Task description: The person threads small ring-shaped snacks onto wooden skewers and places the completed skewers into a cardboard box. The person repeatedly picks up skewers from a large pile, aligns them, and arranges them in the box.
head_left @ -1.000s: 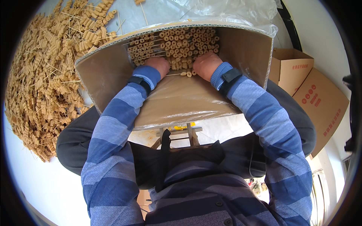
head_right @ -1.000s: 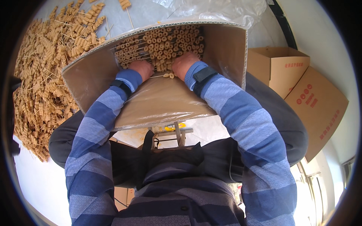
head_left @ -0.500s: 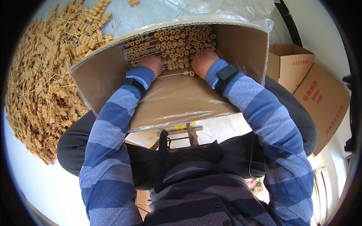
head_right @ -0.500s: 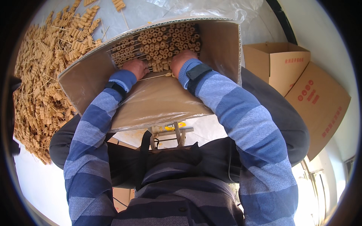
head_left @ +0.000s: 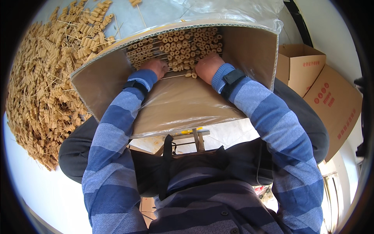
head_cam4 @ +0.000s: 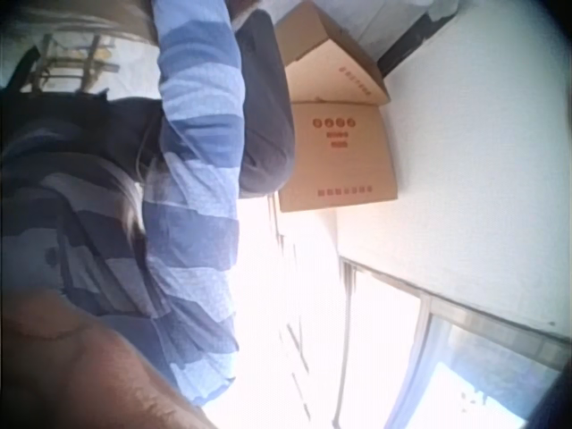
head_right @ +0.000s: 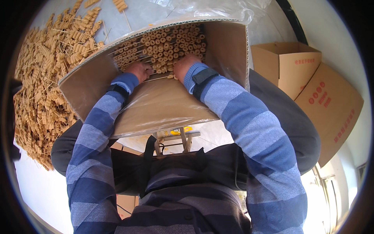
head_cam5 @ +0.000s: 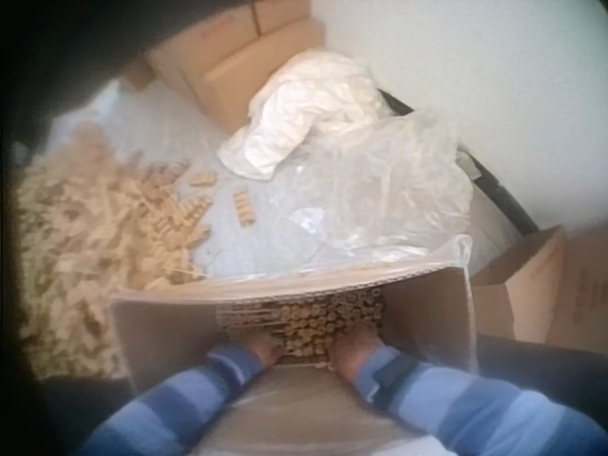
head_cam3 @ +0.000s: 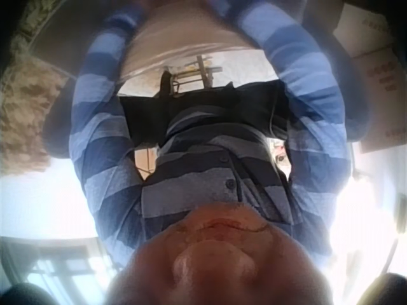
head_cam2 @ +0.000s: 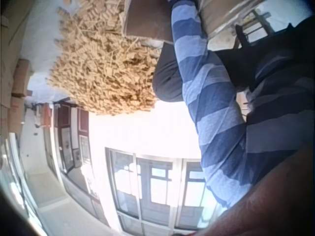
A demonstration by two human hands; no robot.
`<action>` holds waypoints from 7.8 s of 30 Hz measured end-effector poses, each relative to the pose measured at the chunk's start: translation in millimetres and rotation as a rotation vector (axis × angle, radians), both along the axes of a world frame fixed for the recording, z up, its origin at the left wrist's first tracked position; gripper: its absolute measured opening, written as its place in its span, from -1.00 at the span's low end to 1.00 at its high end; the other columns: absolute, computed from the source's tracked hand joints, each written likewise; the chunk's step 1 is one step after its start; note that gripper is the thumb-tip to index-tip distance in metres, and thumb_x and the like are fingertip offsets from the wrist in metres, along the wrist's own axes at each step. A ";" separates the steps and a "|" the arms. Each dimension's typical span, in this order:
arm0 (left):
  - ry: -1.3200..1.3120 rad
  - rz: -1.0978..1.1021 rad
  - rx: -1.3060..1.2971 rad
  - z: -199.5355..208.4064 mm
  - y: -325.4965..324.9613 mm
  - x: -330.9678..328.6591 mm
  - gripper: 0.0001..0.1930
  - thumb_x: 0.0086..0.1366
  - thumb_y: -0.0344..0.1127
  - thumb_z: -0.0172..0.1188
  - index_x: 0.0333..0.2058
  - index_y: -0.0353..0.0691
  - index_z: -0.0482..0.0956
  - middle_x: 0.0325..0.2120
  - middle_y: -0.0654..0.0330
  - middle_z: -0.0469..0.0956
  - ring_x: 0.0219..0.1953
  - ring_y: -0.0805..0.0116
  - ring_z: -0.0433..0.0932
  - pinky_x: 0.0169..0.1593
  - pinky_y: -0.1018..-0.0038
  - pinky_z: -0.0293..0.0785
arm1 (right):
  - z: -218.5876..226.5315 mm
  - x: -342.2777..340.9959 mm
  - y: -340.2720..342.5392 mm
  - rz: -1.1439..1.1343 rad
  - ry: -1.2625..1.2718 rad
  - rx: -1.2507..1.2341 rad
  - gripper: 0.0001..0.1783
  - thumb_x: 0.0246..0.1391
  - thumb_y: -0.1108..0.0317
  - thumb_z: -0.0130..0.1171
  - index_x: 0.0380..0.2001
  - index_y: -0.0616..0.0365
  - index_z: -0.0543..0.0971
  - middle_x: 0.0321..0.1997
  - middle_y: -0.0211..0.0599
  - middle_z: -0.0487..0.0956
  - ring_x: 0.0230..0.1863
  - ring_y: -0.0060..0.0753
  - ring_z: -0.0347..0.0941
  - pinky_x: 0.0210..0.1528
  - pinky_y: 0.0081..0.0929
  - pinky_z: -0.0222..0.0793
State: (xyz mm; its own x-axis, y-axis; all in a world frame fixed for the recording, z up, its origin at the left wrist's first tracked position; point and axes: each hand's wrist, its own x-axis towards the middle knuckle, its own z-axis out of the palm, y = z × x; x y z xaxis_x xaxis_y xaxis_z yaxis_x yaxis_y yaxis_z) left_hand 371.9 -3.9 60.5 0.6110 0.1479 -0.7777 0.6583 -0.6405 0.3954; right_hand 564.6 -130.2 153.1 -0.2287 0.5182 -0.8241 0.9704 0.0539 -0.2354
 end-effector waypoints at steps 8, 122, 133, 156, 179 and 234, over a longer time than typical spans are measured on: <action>-0.014 0.088 -0.081 -7.6 4.5 -1.4 -0.77 0.29 -0.10 0.23 -0.21 -0.03 0.73 -0.25 0.04 0.69 -0.19 0.04 0.65 -0.06 0.24 0.55 | -3.2 1.9 -0.3 -0.134 0.107 -0.066 -0.75 0.09 0.41 0.10 -0.21 0.11 0.71 -0.10 -0.07 0.68 -0.04 0.00 0.61 -0.04 -0.14 0.53; -0.425 2.172 -0.330 148.9 -129.2 -433.5 -0.80 0.40 -0.20 0.12 -0.16 -0.20 0.51 -0.35 0.23 0.54 -0.46 0.41 0.56 -0.39 0.48 0.53 | 252.4 -102.7 -54.2 -0.913 0.480 0.332 -0.69 0.34 0.18 0.14 -0.39 0.21 0.55 -0.54 -0.47 0.52 -0.44 -0.65 0.39 -0.31 -0.62 0.34; -0.556 1.983 -0.456 103.7 41.1 -350.8 -0.31 0.30 0.17 0.26 0.17 -0.26 0.36 0.00 0.11 0.44 -0.28 0.32 0.56 -0.15 0.39 0.58 | 256.0 -135.1 -13.0 -0.820 0.439 0.337 -0.74 0.32 0.25 0.17 -0.35 0.24 0.59 -0.53 -0.43 0.55 -0.44 -0.62 0.42 -0.32 -0.58 0.37; -0.347 2.152 -0.389 -7.6 190.5 -292.6 -0.59 0.36 -0.01 0.25 -0.25 -0.34 0.54 -0.46 0.05 0.67 -0.63 0.37 0.62 -0.63 0.54 0.54 | 220.2 -112.7 -10.8 -0.892 0.264 0.178 -0.76 0.29 0.26 0.21 -0.31 0.26 0.59 -0.53 -0.34 0.54 -0.45 -0.52 0.45 -0.34 -0.50 0.39; -0.447 1.410 0.564 28.8 193.9 -271.5 -0.53 0.27 -0.29 0.28 0.10 -0.37 0.44 -0.34 -0.14 0.64 -0.32 0.06 0.66 -0.24 0.23 0.58 | 215.6 -122.3 0.3 -0.820 0.277 0.152 -0.78 0.27 0.32 0.21 -0.29 0.30 0.59 -0.50 -0.21 0.56 -0.47 -0.40 0.49 -0.36 -0.45 0.42; -1.741 1.149 0.211 394.7 -97.9 -201.4 -0.84 0.39 -0.46 0.20 -0.09 -0.32 0.49 -0.26 0.09 0.61 -0.24 0.43 0.59 -0.13 0.53 0.52 | 318.1 -243.1 9.3 -0.925 1.623 0.067 -0.33 0.40 0.08 0.03 0.38 0.28 0.21 0.34 -0.21 0.34 0.34 -0.41 0.26 0.37 -0.39 0.19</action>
State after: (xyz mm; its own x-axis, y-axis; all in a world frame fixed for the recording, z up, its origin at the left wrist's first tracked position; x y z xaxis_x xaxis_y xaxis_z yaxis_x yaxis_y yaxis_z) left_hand 170.6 -101.8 455.2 0.1076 0.8912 0.4407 -0.1880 -0.4170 0.8892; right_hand 321.5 -120.8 471.2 -0.3325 0.9384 -0.0942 -0.4457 -0.2444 -0.8612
